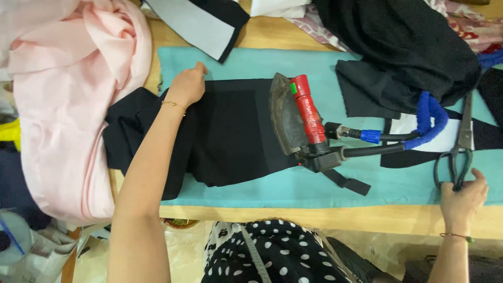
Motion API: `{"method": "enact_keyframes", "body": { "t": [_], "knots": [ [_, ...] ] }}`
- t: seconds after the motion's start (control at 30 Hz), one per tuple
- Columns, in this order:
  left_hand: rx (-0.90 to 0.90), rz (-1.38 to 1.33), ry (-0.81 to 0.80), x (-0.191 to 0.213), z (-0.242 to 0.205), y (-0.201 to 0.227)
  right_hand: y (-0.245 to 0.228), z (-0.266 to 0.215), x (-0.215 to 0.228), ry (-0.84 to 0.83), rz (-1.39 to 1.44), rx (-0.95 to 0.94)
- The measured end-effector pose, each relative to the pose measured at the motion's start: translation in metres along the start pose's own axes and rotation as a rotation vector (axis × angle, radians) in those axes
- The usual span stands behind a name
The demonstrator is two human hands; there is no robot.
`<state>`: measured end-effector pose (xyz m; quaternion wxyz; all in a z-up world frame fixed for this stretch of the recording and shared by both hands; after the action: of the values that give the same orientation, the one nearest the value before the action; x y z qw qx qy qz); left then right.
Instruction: The person irons a piece of black fabric on a table using a steam iron. They then use shears to cut a strip from the fabric and trim the edges. The person continues to iron the fabric and cut additional pieces, handling the material and tools with both hands.
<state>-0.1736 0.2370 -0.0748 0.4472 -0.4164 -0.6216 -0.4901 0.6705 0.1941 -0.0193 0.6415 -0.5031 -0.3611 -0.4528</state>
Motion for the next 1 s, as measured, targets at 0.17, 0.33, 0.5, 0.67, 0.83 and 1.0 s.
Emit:
{"method": "enact_keyframes", "body": {
  "t": [0.17,0.33,0.5,0.67,0.83,1.0],
  "knots": [
    [-0.014,-0.093,-0.025,0.002,0.004,-0.011,0.008,-0.024,-0.002,0.011,0.222,-0.242],
    [-0.041,-0.137,-0.08,-0.003,0.01,-0.026,0.005,-0.133,0.014,0.078,0.492,-0.608],
    [-0.129,-0.393,-0.138,-0.026,0.026,-0.041,-0.059,-0.261,0.029,0.33,0.812,-0.65],
    [-0.206,-0.535,-0.188,-0.031,0.033,-0.044,-0.151,-0.307,0.048,0.474,1.044,-0.46],
    [-0.193,-0.609,-0.291,-0.039,0.03,-0.046,-0.272,-0.279,0.038,0.345,1.373,-0.377],
    [-0.27,-0.686,-0.179,-0.049,0.033,-0.051,-0.392,-0.244,-0.042,-0.005,1.49,-0.725]
  ]
}}
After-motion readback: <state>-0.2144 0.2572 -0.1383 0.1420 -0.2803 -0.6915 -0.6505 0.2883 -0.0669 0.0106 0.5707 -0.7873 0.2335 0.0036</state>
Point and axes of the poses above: each hand's wrist, its own z-axis towards the middle knuckle, its own x-axis out of the back of the hand, y = z × x, the point moved 10 cm from there along z, towards the middle knuckle, and after that the axes turned 12 degrees about z, right-handed, at the moved point
